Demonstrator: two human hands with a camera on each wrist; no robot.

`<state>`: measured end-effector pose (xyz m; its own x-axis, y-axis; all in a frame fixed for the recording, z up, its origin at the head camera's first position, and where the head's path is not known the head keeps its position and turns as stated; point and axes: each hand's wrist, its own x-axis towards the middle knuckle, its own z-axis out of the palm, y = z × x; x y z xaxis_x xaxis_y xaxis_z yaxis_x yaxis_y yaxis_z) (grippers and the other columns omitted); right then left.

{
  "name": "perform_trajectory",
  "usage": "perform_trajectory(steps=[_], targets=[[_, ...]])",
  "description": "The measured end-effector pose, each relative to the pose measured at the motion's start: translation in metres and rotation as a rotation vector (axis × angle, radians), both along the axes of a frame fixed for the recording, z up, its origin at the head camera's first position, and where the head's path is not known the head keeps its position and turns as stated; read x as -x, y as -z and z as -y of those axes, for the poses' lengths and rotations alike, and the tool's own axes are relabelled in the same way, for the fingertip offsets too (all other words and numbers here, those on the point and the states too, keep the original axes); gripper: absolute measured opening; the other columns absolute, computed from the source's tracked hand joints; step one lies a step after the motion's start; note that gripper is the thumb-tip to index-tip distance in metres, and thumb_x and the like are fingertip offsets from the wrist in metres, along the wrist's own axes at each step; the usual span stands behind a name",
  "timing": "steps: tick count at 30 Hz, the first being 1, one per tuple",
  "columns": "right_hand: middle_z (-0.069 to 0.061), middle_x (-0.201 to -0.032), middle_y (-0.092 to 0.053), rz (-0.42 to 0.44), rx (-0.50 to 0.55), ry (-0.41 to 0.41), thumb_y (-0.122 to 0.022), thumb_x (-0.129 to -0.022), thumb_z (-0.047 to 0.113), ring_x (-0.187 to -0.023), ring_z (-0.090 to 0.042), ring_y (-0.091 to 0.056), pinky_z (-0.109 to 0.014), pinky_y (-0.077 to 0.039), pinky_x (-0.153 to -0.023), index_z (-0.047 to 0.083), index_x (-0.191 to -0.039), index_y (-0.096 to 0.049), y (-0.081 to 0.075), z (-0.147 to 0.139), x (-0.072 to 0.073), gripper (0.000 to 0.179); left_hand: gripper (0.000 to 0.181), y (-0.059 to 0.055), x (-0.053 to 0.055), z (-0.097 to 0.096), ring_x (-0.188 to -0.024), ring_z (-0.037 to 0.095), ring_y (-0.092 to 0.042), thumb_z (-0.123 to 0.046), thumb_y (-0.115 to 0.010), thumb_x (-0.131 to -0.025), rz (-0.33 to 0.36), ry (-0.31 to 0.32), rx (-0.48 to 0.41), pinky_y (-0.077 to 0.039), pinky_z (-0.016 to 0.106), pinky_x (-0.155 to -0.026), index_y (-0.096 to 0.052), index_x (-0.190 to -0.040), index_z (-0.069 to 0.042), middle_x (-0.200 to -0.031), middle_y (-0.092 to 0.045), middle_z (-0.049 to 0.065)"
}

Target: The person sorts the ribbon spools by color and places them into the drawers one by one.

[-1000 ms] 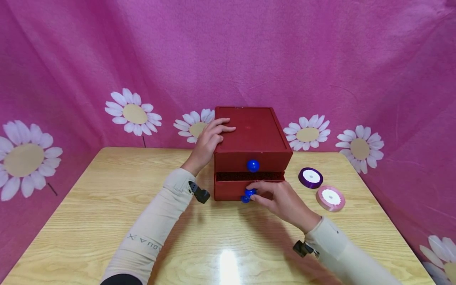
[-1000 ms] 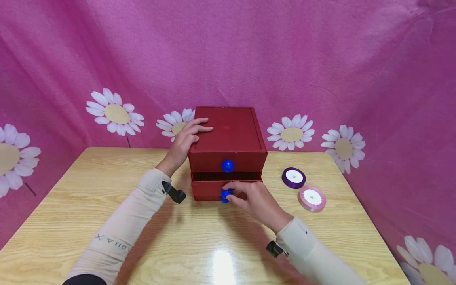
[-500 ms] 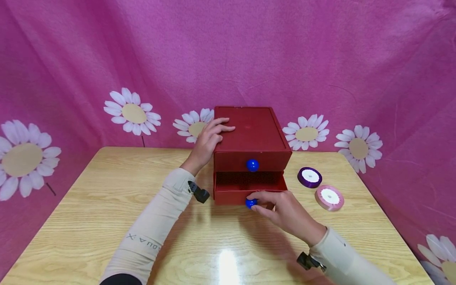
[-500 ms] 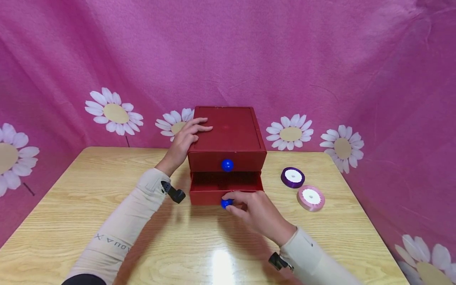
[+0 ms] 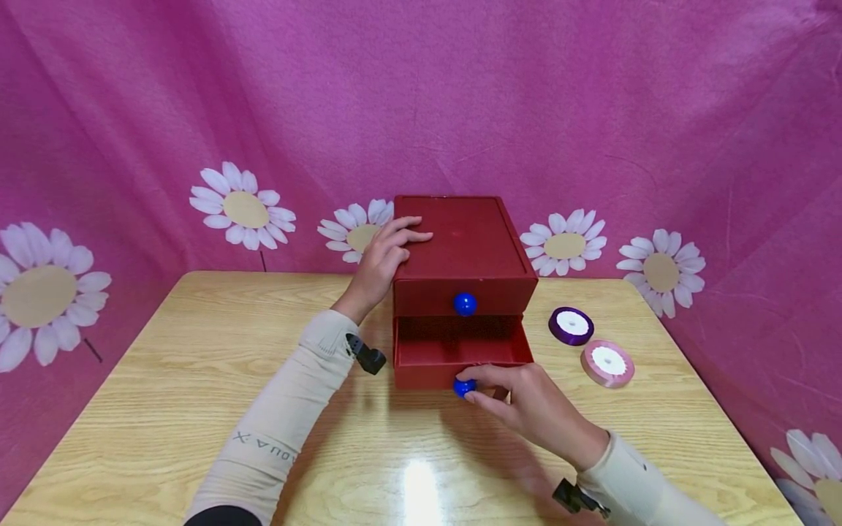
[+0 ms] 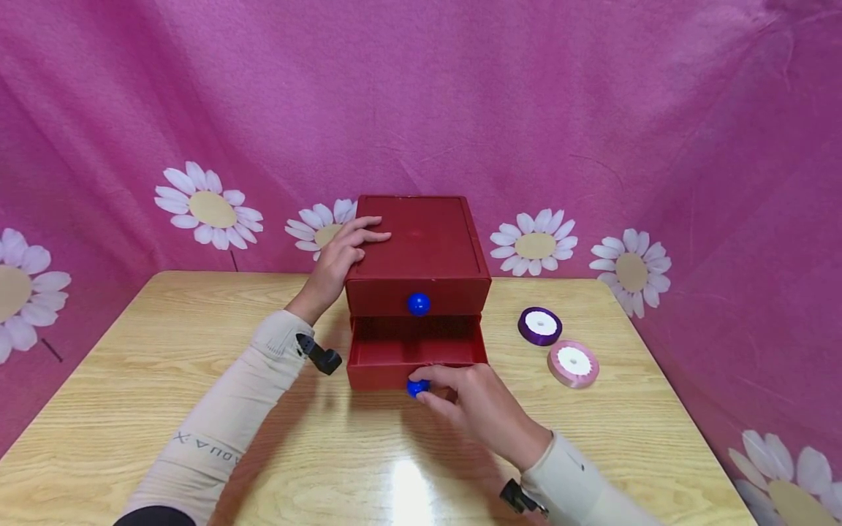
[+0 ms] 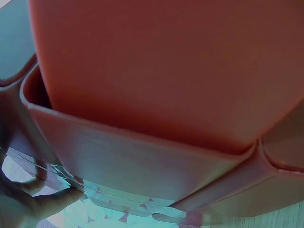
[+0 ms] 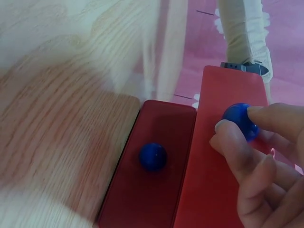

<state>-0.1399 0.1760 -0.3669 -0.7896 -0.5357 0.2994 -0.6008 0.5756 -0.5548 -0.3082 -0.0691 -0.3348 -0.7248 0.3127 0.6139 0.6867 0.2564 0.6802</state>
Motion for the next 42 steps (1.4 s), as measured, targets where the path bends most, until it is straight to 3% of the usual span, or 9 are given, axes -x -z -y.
perform_trajectory(steps=[7,14,23,27,30,33,35,42], targets=[[0.019,-0.096,-0.068,0.024,-0.004,0.001,-0.073,-0.085,0.019,-0.070,-0.001,-0.057,-0.021,-0.051,-0.062,0.026,-0.112,-0.071,-0.001,-0.001,-0.006,0.028,0.047,0.000,0.000,0.000,-0.136,0.017,-0.032,-0.007,-0.036,-0.086,-0.005,0.023,-0.018,-0.020,0.046,-0.110,-0.069,-0.119,-0.011,-0.142,-0.047,0.004],[0.021,-0.093,-0.066,0.038,-0.009,-0.001,-0.073,-0.085,0.022,-0.071,-0.001,-0.057,-0.022,-0.051,-0.062,0.027,-0.113,-0.071,-0.003,-0.004,-0.013,0.029,0.048,0.000,0.000,-0.001,-0.136,0.012,-0.032,-0.009,-0.036,-0.086,0.001,0.010,-0.003,-0.021,0.043,-0.111,-0.069,-0.120,-0.013,-0.142,-0.047,0.001],[0.019,-0.096,-0.068,0.049,0.013,-0.043,-0.059,-0.090,0.045,-0.073,-0.001,-0.058,-0.022,-0.052,-0.062,0.026,-0.113,-0.070,-0.002,-0.005,-0.020,0.032,0.048,-0.001,0.001,-0.001,-0.136,0.014,-0.032,-0.009,-0.036,-0.086,0.010,0.018,-0.023,-0.023,0.043,-0.109,-0.070,-0.119,-0.012,-0.142,-0.047,0.001],[0.018,-0.096,-0.068,0.055,0.014,-0.041,-0.062,-0.090,0.040,-0.073,-0.001,-0.058,-0.022,-0.052,-0.062,0.025,-0.113,-0.070,-0.002,-0.005,-0.021,0.028,0.047,-0.001,0.000,-0.001,-0.137,0.019,-0.032,-0.003,-0.036,-0.087,0.018,0.024,-0.029,-0.022,0.046,-0.110,-0.069,-0.119,-0.008,-0.143,-0.047,0.005],[0.018,-0.099,-0.068,0.087,0.001,-0.027,-0.067,-0.088,0.030,-0.076,-0.002,-0.059,-0.022,-0.052,-0.064,0.027,-0.114,-0.070,-0.003,-0.006,-0.022,0.026,0.045,-0.006,-0.006,-0.002,-0.137,0.027,-0.031,0.002,-0.035,-0.087,0.029,0.037,-0.041,-0.020,0.050,-0.110,-0.067,-0.119,-0.001,-0.143,-0.046,0.013],[0.018,-0.104,-0.068,0.128,-0.003,-0.015,-0.071,-0.086,0.025,-0.081,-0.004,-0.060,-0.023,-0.053,-0.066,0.028,-0.118,-0.069,-0.003,-0.008,-0.023,0.032,0.045,-0.016,-0.019,-0.003,-0.137,0.033,-0.031,0.005,-0.035,-0.086,0.036,0.046,-0.042,-0.020,0.050,-0.110,-0.066,-0.119,0.004,-0.142,-0.045,0.019],[0.016,-0.106,-0.068,0.135,0.006,-0.014,-0.071,-0.086,0.025,-0.081,-0.004,-0.060,-0.023,-0.053,-0.066,0.028,-0.120,-0.068,-0.003,-0.011,-0.025,0.035,0.045,-0.022,-0.025,-0.003,-0.137,0.033,-0.031,0.002,-0.035,-0.086,0.044,0.044,-0.035,-0.020,0.049,-0.111,-0.066,-0.118,0.003,-0.141,-0.046,0.019],[0.011,-0.103,-0.071,0.024,0.043,0.006,-0.069,-0.087,0.030,-0.066,0.001,-0.057,-0.022,-0.051,-0.058,0.024,-0.116,-0.071,-0.001,-0.029,-0.031,0.030,0.044,-0.031,-0.037,-0.002,-0.136,0.035,-0.032,0.003,-0.034,-0.085,0.038,0.042,-0.035,-0.022,0.048,-0.110,-0.064,-0.117,0.008,-0.140,-0.046,0.022]])
